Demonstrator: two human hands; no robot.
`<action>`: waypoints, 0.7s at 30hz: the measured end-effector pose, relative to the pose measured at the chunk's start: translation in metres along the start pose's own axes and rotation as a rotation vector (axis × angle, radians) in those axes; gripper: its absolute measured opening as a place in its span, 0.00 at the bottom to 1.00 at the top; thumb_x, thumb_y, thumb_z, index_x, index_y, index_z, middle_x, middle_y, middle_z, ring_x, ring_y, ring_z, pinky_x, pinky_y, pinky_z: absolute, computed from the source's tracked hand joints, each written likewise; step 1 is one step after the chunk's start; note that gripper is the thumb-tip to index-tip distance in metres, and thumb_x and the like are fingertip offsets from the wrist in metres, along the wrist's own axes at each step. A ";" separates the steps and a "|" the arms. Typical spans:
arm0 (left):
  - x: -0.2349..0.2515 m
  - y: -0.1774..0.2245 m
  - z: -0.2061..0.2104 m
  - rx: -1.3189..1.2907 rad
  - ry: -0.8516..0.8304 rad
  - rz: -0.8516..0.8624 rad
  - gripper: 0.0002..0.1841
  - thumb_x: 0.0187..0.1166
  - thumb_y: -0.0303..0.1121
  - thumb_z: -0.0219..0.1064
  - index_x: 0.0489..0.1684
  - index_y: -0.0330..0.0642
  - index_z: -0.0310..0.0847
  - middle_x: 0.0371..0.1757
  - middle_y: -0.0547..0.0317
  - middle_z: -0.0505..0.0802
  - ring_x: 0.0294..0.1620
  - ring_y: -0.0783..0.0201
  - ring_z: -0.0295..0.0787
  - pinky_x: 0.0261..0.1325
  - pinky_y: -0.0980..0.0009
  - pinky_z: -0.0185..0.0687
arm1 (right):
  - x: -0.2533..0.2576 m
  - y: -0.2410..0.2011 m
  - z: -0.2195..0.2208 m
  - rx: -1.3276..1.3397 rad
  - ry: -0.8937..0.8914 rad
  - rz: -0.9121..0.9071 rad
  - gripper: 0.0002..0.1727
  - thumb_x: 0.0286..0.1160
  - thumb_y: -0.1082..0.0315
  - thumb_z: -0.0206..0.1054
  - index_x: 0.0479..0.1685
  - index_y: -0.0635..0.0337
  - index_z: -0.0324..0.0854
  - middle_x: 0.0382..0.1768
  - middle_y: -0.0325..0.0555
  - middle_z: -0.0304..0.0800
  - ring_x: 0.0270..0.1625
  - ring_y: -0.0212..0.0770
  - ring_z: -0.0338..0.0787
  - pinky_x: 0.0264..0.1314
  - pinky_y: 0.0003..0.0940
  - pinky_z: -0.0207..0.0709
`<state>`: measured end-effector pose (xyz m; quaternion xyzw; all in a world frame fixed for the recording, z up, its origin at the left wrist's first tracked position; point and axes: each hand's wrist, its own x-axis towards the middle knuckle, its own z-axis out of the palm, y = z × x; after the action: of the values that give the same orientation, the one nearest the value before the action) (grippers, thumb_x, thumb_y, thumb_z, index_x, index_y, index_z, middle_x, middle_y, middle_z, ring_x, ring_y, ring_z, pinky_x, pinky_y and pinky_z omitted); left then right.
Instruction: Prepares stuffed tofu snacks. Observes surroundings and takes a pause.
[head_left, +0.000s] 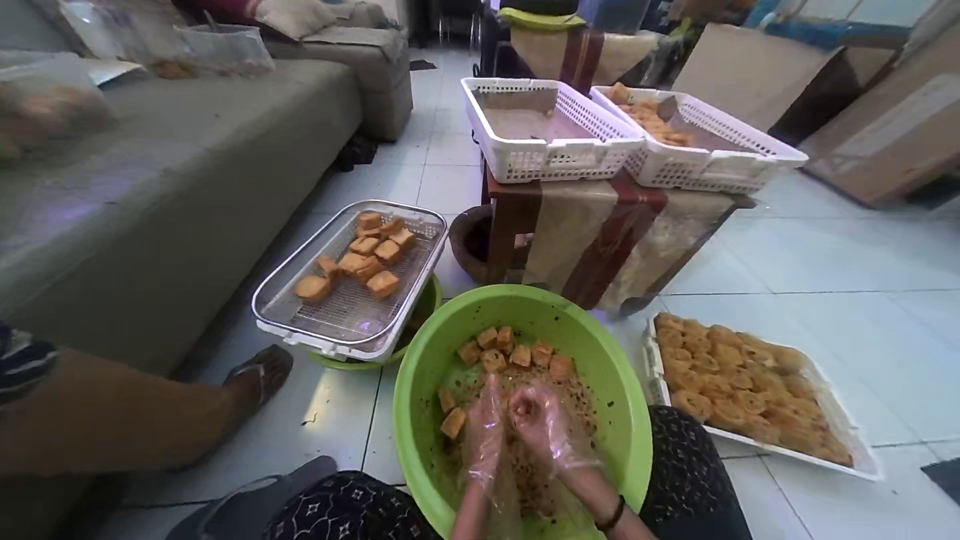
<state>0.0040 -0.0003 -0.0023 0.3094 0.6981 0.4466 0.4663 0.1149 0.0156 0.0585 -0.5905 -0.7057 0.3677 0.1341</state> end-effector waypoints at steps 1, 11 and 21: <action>0.001 0.000 0.001 -0.031 -0.012 0.000 0.32 0.93 0.53 0.46 0.51 0.28 0.86 0.44 0.40 0.91 0.48 0.52 0.88 0.58 0.50 0.82 | 0.003 0.001 -0.005 -0.039 -0.025 -0.032 0.13 0.73 0.64 0.68 0.51 0.57 0.91 0.55 0.51 0.89 0.61 0.46 0.87 0.71 0.42 0.78; -0.003 0.008 -0.001 -0.165 0.035 -0.058 0.36 0.94 0.55 0.35 0.69 0.30 0.78 0.62 0.35 0.87 0.64 0.48 0.84 0.69 0.49 0.77 | -0.002 0.018 -0.009 0.124 -0.245 -0.027 0.43 0.69 0.68 0.78 0.88 0.61 0.64 0.79 0.59 0.77 0.79 0.50 0.80 0.84 0.44 0.71; -0.013 0.010 -0.002 0.041 0.199 0.229 0.21 0.87 0.44 0.61 0.60 0.33 0.83 0.50 0.45 0.92 0.53 0.55 0.89 0.62 0.54 0.83 | -0.019 0.007 0.008 0.184 0.105 -0.042 0.18 0.77 0.76 0.63 0.63 0.64 0.89 0.59 0.54 0.94 0.65 0.43 0.91 0.76 0.37 0.78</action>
<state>0.0073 -0.0074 0.0121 0.3507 0.7100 0.5108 0.3346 0.1198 -0.0047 0.0533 -0.5793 -0.6730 0.3969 0.2322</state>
